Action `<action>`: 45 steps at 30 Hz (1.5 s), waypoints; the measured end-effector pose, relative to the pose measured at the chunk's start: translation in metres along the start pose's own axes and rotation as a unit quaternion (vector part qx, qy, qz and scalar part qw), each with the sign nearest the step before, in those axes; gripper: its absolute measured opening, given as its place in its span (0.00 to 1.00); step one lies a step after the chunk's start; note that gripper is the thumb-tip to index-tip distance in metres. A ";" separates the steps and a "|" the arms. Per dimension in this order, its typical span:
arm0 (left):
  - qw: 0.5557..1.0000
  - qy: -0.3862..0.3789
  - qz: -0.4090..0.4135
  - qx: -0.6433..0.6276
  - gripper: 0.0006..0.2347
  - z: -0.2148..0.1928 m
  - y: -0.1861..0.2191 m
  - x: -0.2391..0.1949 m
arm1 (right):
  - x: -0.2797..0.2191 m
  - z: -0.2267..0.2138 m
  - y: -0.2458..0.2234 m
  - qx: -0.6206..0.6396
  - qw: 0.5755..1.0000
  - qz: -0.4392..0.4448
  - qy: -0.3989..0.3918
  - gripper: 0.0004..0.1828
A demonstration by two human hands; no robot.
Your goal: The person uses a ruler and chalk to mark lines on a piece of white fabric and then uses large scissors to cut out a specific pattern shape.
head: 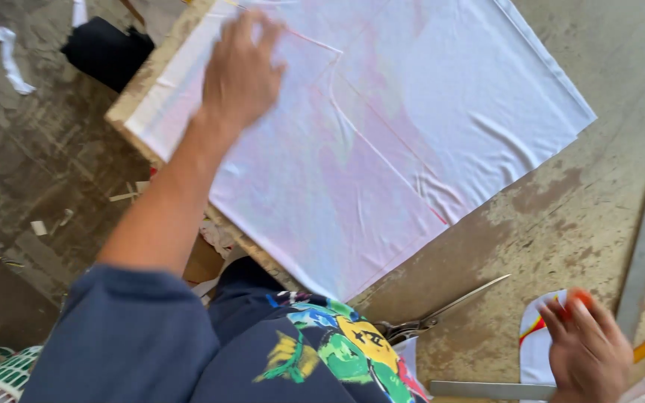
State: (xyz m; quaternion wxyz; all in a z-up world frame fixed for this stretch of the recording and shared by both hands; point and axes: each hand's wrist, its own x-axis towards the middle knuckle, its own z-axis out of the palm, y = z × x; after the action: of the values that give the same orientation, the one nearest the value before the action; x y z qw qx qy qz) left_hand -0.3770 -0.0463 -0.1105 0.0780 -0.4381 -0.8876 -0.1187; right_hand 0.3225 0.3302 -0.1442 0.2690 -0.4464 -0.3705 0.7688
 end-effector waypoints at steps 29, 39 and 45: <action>0.982 -0.173 0.061 -0.047 0.21 0.041 0.290 -0.070 | 0.161 0.515 0.015 -0.721 0.564 -0.035 -0.402 0.06; 0.978 -0.196 0.062 -0.030 0.21 0.036 0.287 -0.062 | 0.170 0.518 0.019 -0.746 0.512 -0.030 -0.425 0.07; 0.981 -0.183 0.058 -0.034 0.19 0.037 0.286 -0.061 | 0.174 0.518 0.023 -0.746 0.493 -0.045 -0.446 0.07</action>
State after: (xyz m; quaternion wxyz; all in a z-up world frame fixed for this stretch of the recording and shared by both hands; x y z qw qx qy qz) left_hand -0.1136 0.0861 -0.1199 -0.0939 -0.5056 -0.8554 -0.0615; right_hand -0.2182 0.2758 -0.0782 -0.3311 -0.0606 -0.8959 0.2897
